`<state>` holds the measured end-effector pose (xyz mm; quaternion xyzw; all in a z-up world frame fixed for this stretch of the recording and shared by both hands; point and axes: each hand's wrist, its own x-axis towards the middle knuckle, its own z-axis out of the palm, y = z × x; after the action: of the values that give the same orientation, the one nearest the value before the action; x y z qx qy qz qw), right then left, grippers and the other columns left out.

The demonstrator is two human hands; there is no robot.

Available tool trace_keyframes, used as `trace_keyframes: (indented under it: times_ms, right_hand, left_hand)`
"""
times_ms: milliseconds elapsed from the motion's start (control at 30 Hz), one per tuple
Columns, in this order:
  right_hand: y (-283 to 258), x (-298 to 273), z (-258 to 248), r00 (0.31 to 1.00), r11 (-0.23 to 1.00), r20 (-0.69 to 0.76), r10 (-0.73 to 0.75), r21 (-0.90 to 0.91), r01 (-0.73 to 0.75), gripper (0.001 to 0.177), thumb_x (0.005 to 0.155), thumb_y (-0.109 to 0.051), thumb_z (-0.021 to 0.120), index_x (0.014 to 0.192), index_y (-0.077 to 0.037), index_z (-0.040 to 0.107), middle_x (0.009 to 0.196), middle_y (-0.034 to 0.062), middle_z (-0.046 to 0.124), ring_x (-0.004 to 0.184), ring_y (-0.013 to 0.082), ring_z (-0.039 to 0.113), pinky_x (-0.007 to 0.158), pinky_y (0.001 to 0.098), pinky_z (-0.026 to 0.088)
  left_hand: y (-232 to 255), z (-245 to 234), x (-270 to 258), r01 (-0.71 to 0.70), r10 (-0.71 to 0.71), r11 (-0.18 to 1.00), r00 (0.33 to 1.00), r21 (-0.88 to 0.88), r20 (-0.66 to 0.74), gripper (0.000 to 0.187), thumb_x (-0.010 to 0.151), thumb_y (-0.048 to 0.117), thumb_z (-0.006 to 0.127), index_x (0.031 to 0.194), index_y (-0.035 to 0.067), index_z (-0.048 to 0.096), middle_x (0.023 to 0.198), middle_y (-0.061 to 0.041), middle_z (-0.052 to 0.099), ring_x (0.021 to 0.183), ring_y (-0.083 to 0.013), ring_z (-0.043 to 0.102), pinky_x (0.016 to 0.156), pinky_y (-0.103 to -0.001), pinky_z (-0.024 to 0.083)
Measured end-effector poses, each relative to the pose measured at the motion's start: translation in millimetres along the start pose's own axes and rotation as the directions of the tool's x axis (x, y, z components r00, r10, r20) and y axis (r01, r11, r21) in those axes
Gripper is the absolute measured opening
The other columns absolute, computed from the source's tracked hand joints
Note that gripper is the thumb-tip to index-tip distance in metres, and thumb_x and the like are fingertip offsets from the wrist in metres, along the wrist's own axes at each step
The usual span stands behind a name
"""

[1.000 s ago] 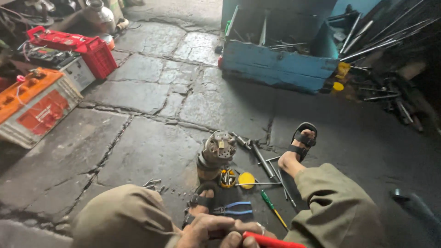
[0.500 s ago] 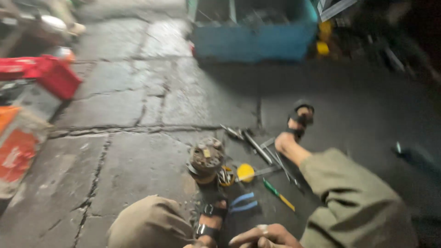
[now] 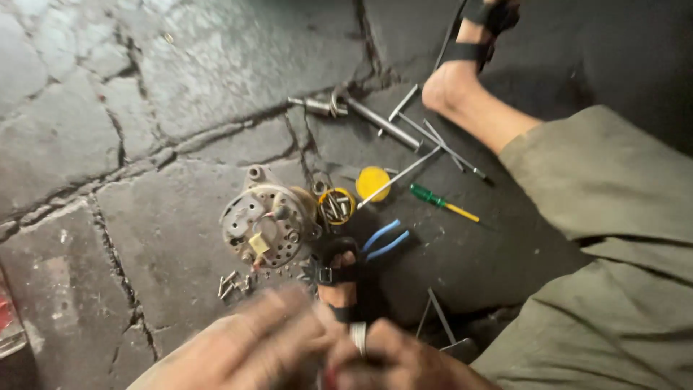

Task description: Repairing or disassembling an alternator or electric motor component using various hand tools.

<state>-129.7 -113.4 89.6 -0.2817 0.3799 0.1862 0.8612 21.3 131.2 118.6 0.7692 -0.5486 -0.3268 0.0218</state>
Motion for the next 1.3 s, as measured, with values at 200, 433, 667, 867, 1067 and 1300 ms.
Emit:
trace_keyframes:
  times_ms: [200, 433, 667, 867, 1067, 1300]
  right_hand:
    - [57, 78, -8, 0.934, 0.999, -0.358, 0.004, -0.04, -0.02, 0.018, 0.099, -0.015, 0.061, 0.104, -0.002, 0.073, 0.061, 0.0111, 0.062, 0.052, 0.0177, 0.061, 0.047, 0.0341, 0.046]
    - [74, 107, 18, 0.577, 0.513, -0.267, -0.772, -0.798, 0.317, 0.027, 0.098, -0.004, 0.06, 0.124, 0.005, 0.057, 0.114, 0.0304, 0.068, 0.109, 0.052, 0.062, 0.093, 0.0514, 0.049]
    - [42, 97, 23, 0.663, 0.481, -0.166, -0.73, -0.814, 0.326, 0.067, 0.089, 0.004, 0.061, 0.153, 0.007, 0.042, 0.127, 0.0318, 0.067, 0.124, 0.0533, 0.06, 0.112, 0.0529, 0.044]
    - [41, 108, 2, 0.707, 0.621, -0.319, -0.631, -0.754, 0.214, 0.059, 0.088, 0.003, 0.07, 0.145, 0.001, 0.055, 0.095, 0.0215, 0.076, 0.076, 0.0298, 0.078, 0.064, 0.035, 0.06]
    - [32, 111, -3, 0.615, 0.521, -0.246, -0.749, -0.792, 0.318, 0.038, 0.09, 0.001, 0.072, 0.128, 0.0, 0.067, 0.099, 0.0189, 0.076, 0.086, 0.0253, 0.079, 0.071, 0.032, 0.061]
    - [27, 98, 3, 0.679, 0.499, -0.193, -0.708, -0.817, 0.288, 0.046, 0.09, 0.004, 0.071, 0.136, 0.002, 0.064, 0.094, 0.0244, 0.072, 0.083, 0.0346, 0.075, 0.07, 0.0363, 0.06]
  left_hand:
    - [-43, -46, 132, 0.004, -0.037, 0.966, 0.992, 0.259, 0.124, 0.113, 0.062, 0.019, 0.064, 0.167, 0.026, 0.022, 0.169, -0.023, 0.023, 0.149, -0.0466, 0.026, 0.115, -0.054, 0.024]
    - [-52, -29, 160, -0.062, 0.06, 0.997, 0.997, 0.054, 0.051, 0.117, 0.057, 0.034, 0.079, 0.159, 0.009, 0.027, 0.16, -0.024, 0.031, 0.144, -0.0492, 0.029, 0.113, -0.059, 0.029]
    - [-62, -19, 161, 0.065, -0.066, 0.996, 0.998, -0.062, -0.005, 0.125, 0.045, 0.035, 0.09, 0.153, 0.0, 0.035, 0.148, -0.022, 0.042, 0.131, -0.0469, 0.04, 0.11, -0.053, 0.039]
    - [-54, -16, 165, 0.098, -0.112, 0.986, 0.988, -0.139, -0.103, 0.12, 0.047, 0.034, 0.092, 0.148, -0.001, 0.038, 0.144, -0.024, 0.043, 0.127, -0.0481, 0.04, 0.107, -0.055, 0.039]
    - [-51, -13, 161, 0.098, -0.115, 0.986, 0.985, -0.131, -0.125, 0.118, 0.049, 0.034, 0.089, 0.148, -0.002, 0.036, 0.143, -0.024, 0.043, 0.127, -0.0474, 0.041, 0.109, -0.055, 0.036]
    - [-55, -10, 149, 0.13, -0.139, 0.985, 0.987, -0.113, -0.075, 0.122, 0.053, 0.039, 0.091, 0.151, -0.003, 0.032, 0.147, -0.026, 0.038, 0.13, -0.0474, 0.038, 0.109, -0.055, 0.036]
